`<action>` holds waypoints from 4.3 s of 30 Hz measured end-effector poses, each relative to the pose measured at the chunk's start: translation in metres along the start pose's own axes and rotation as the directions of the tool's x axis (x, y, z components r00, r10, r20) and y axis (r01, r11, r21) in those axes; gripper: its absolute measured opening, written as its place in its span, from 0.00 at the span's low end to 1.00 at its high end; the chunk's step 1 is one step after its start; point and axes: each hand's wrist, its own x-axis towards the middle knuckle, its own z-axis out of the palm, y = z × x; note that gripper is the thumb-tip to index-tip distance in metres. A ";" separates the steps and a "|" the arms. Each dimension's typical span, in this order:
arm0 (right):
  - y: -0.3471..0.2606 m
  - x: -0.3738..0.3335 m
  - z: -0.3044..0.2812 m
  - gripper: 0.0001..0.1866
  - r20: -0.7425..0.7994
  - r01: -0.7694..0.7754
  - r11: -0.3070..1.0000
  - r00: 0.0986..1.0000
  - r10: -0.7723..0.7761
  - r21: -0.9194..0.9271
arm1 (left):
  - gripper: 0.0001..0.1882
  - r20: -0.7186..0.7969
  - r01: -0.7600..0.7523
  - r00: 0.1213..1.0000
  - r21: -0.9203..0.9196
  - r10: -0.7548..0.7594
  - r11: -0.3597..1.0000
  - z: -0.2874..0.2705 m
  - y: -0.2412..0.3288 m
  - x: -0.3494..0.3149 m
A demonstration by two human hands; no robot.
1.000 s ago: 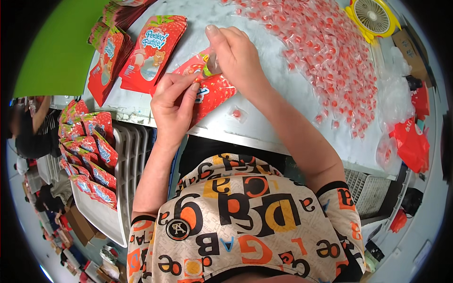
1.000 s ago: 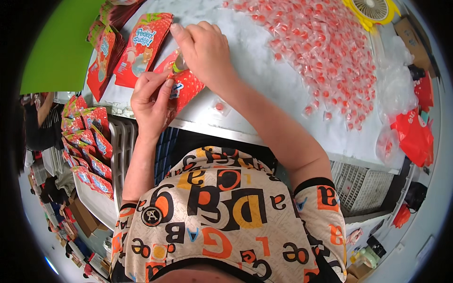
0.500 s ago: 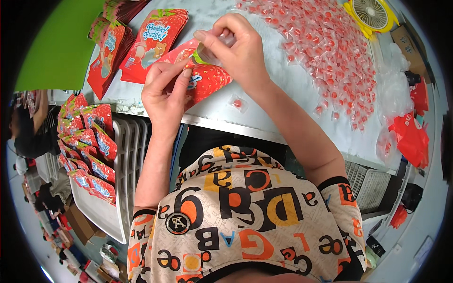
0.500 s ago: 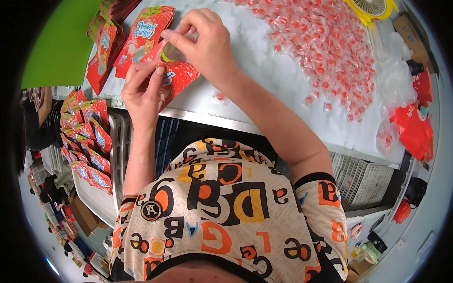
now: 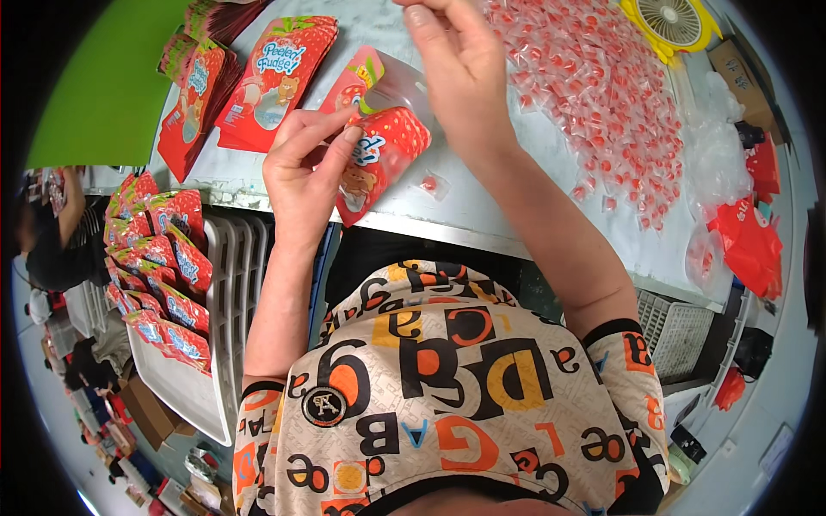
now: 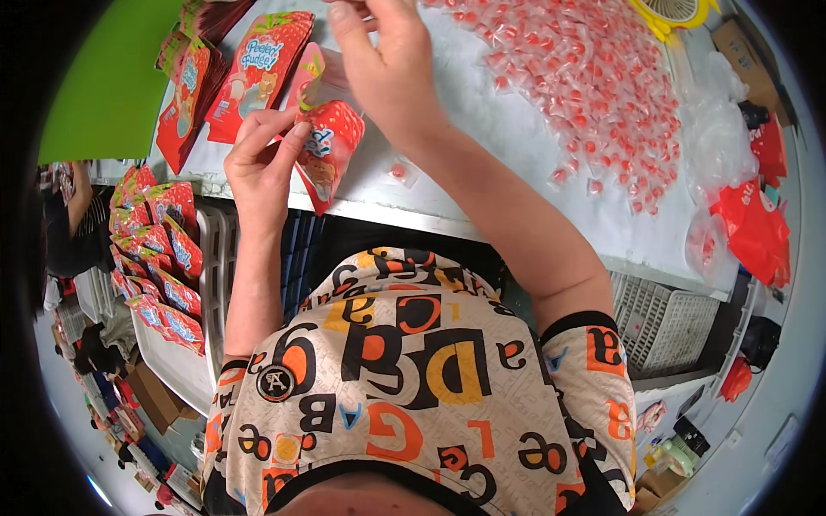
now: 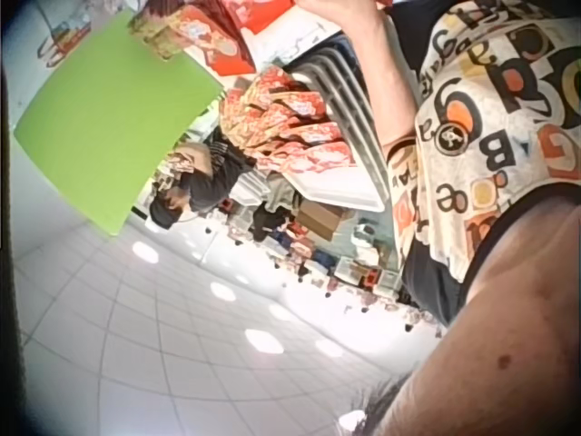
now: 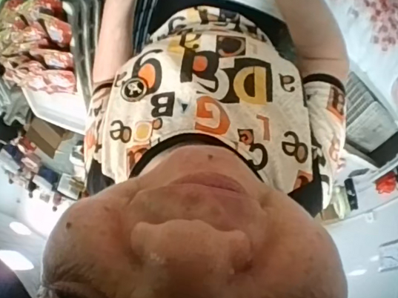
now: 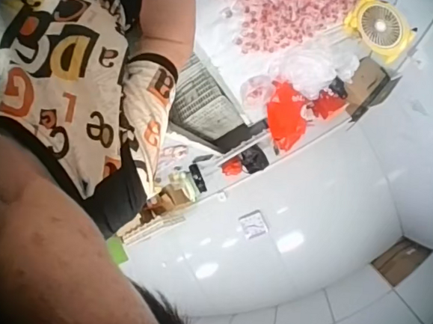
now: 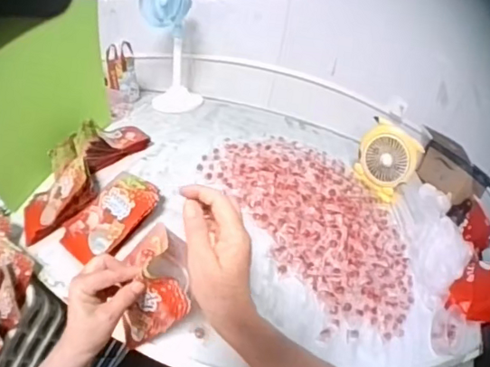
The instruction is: Filling plastic pouches with individual candies and arranging them in a tray.
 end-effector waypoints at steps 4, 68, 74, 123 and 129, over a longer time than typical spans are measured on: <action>0.000 -0.004 -0.010 0.10 0.002 -0.156 0.986 0.988 0.156 -0.052 | 0.09 -0.015 0.063 0.998 0.043 -0.062 0.997 0.003 -0.012 0.006; -0.020 0.060 -0.022 0.17 0.402 0.054 0.795 0.882 0.246 -0.604 | 0.11 0.043 -0.157 0.987 0.149 0.152 0.976 0.002 -0.003 0.045; 0.004 0.052 -0.002 0.13 0.326 0.243 0.703 0.945 -0.017 -0.668 | 0.10 0.073 -0.185 0.982 0.159 0.175 0.970 0.007 -0.004 0.040; -0.063 -0.030 -0.093 0.05 0.682 0.544 0.586 0.731 0.022 -0.601 | 0.11 0.163 -0.224 0.961 -0.021 0.224 0.974 0.044 0.017 0.001; -0.086 -0.039 -0.089 0.08 0.832 0.749 0.462 0.553 -0.039 -0.476 | 0.18 0.415 0.068 0.909 -0.199 0.021 0.978 0.027 -0.011 0.037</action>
